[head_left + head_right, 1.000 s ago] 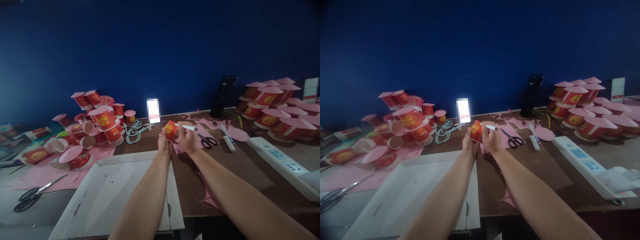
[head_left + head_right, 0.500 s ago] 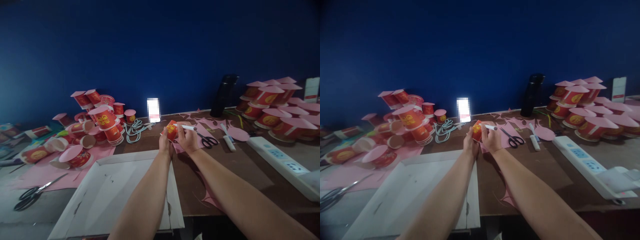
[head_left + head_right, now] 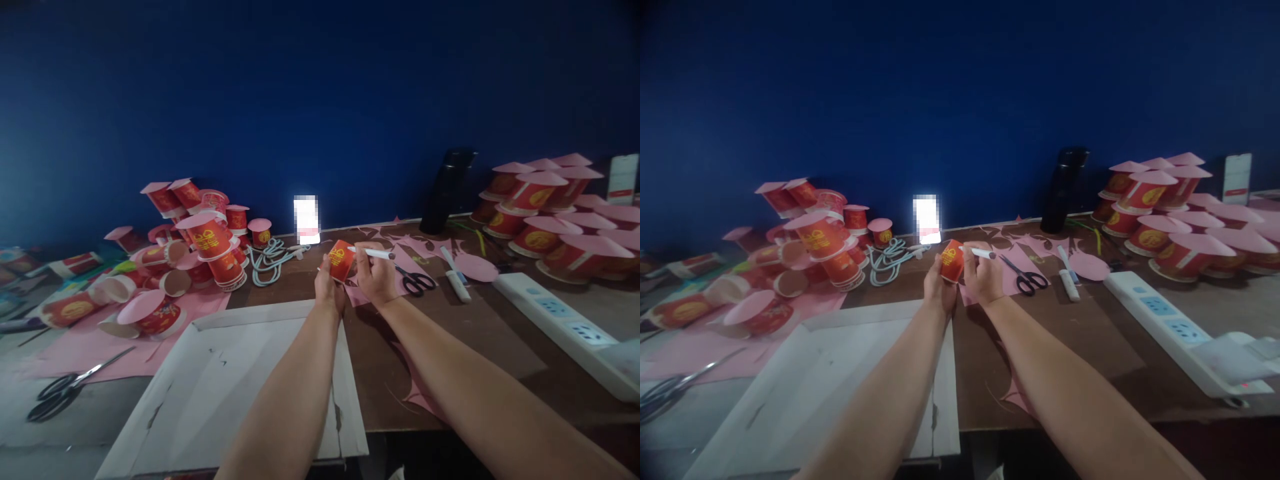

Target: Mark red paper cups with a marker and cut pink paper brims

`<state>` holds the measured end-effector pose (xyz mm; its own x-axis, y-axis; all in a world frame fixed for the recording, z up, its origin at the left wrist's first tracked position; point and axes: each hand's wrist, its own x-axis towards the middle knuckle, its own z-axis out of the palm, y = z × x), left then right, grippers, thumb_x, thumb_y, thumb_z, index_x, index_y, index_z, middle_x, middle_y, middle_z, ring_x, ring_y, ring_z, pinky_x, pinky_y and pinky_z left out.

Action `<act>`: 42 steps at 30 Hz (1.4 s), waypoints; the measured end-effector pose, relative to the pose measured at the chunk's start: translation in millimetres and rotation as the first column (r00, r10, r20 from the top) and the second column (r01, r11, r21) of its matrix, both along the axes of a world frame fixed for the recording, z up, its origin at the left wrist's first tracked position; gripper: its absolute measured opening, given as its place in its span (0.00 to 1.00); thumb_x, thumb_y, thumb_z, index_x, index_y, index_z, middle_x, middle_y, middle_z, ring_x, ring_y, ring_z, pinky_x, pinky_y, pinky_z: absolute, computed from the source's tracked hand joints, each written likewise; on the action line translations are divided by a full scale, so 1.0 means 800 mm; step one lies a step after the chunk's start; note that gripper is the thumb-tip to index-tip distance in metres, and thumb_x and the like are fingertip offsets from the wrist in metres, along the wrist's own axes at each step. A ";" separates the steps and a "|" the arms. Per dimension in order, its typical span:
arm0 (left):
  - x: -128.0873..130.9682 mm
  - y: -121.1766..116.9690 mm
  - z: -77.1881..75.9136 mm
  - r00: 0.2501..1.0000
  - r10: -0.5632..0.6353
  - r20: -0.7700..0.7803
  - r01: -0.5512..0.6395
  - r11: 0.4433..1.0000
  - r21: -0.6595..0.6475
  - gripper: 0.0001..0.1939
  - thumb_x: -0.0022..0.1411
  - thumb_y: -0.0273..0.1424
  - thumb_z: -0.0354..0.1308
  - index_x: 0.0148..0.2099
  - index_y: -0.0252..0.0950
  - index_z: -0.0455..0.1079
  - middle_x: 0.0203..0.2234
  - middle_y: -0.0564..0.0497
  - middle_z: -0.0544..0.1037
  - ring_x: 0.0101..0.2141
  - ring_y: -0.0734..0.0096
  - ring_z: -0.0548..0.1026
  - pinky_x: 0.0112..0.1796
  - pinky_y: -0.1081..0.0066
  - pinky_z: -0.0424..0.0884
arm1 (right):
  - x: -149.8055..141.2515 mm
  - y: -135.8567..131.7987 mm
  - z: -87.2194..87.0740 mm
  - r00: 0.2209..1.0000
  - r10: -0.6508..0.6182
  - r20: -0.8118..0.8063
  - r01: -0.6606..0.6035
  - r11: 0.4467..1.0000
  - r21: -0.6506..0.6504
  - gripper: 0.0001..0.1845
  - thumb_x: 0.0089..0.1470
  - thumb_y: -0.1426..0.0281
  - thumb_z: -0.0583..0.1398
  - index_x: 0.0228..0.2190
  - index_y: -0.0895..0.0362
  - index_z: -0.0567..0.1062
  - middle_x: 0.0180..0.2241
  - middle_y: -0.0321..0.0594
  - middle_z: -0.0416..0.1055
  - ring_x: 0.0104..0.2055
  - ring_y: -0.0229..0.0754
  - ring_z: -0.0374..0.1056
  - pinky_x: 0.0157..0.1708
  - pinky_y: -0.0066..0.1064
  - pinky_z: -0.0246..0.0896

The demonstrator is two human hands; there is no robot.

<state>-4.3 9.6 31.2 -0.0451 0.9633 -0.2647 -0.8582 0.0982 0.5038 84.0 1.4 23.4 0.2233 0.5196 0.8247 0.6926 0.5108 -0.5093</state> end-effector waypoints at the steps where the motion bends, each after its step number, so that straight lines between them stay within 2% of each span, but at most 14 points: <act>1: 0.000 0.000 -0.001 1.000 0.001 0.002 -0.001 1.000 -0.003 0.10 0.62 0.32 0.54 0.37 0.29 0.71 0.32 0.44 0.78 0.34 0.69 0.78 0.42 0.69 0.72 | 0.000 0.000 0.000 1.000 0.000 -0.003 0.000 1.000 0.000 0.13 0.61 0.63 0.51 0.37 0.56 0.72 0.34 0.44 0.74 0.39 0.44 0.71 0.39 0.36 0.67; 10: -0.007 0.004 -0.002 0.994 -0.075 0.076 0.076 0.997 -0.021 0.14 0.65 0.34 0.49 0.37 0.29 0.71 0.32 0.43 0.78 0.33 0.68 0.78 0.39 0.70 0.73 | 0.000 0.001 -0.004 0.995 0.066 -0.070 -0.069 0.997 -0.036 0.14 0.61 0.62 0.51 0.38 0.56 0.72 0.30 0.41 0.73 0.29 0.40 0.70 0.35 0.35 0.68; 16: -0.005 0.003 0.000 0.997 -0.043 0.071 0.046 0.998 -0.040 0.11 0.64 0.33 0.51 0.38 0.30 0.71 0.31 0.44 0.78 0.31 0.70 0.77 0.38 0.71 0.73 | -0.001 0.001 -0.003 0.996 0.073 -0.043 -0.075 0.996 -0.043 0.14 0.61 0.62 0.51 0.37 0.56 0.72 0.30 0.42 0.73 0.35 0.43 0.71 0.36 0.36 0.68; 22: -0.003 0.003 0.001 0.997 -0.030 0.075 0.035 0.998 -0.060 0.10 0.64 0.31 0.52 0.38 0.29 0.70 0.30 0.45 0.78 0.30 0.71 0.77 0.38 0.71 0.73 | -0.002 0.001 -0.003 0.999 0.038 0.007 -0.038 0.999 -0.014 0.14 0.61 0.62 0.51 0.37 0.56 0.72 0.35 0.44 0.74 0.38 0.44 0.71 0.38 0.36 0.67; 31: -0.004 0.003 0.002 0.996 -0.051 0.068 0.055 0.997 -0.047 0.12 0.65 0.32 0.50 0.35 0.29 0.70 0.29 0.45 0.78 0.29 0.72 0.77 0.37 0.72 0.73 | -0.001 0.001 -0.003 1.000 0.021 0.014 -0.021 0.998 -0.051 0.14 0.61 0.62 0.50 0.35 0.56 0.71 0.33 0.44 0.75 0.36 0.44 0.72 0.36 0.35 0.66; 42: -0.003 0.008 -0.003 0.999 -0.006 0.037 0.009 0.998 -0.065 0.10 0.63 0.32 0.52 0.35 0.31 0.70 0.30 0.46 0.78 0.30 0.72 0.77 0.37 0.73 0.73 | 0.001 0.004 -0.008 1.000 -0.006 -0.011 0.006 1.000 -0.026 0.13 0.61 0.63 0.51 0.37 0.56 0.72 0.35 0.45 0.74 0.37 0.44 0.72 0.36 0.35 0.66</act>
<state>-6.5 15.7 28.4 -0.0271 0.9442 -0.3282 -0.8752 0.1362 0.4641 85.2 5.0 17.1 0.2357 0.5393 0.8085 0.6900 0.4930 -0.5300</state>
